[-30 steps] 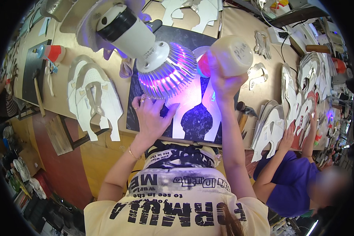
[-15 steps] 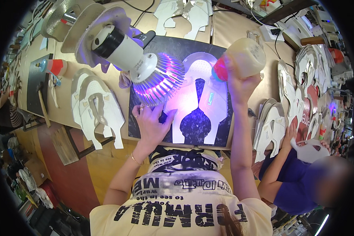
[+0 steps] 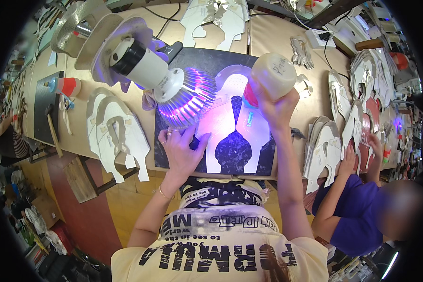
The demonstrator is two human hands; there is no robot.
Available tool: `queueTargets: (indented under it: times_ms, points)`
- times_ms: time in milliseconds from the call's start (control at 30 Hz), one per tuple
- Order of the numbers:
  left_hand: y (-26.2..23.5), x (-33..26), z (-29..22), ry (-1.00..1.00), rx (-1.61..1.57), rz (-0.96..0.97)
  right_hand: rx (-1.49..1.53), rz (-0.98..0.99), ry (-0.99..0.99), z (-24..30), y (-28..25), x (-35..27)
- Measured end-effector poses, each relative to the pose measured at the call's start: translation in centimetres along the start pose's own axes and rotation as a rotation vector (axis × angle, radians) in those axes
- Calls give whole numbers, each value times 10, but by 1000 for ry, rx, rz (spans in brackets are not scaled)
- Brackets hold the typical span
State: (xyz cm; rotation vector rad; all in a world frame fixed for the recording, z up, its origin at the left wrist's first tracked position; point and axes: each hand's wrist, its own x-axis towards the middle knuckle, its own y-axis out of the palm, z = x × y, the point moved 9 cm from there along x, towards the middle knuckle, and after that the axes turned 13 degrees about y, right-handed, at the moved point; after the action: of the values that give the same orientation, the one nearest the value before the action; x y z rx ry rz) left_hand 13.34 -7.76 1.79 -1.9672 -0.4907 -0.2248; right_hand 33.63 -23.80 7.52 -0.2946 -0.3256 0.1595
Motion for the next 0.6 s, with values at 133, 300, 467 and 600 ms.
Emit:
queueTargets:
  times_ms: [133, 300, 467, 600]
  points:
    - [3, 0, 1, -22, 8, 32, 52, -7, 57, -4, -2, -6]
    - [-5, -1, -1, 5, -38, -58, 127, 306, 591, -49, 9, -13]
    - [-43, -17, -28, 272, -30, -398, -96, 393, 695, -61, -38, -9]
    - [-43, -20, -45, 266, -76, -348, -364, 250, 708, -71, -82, 24]
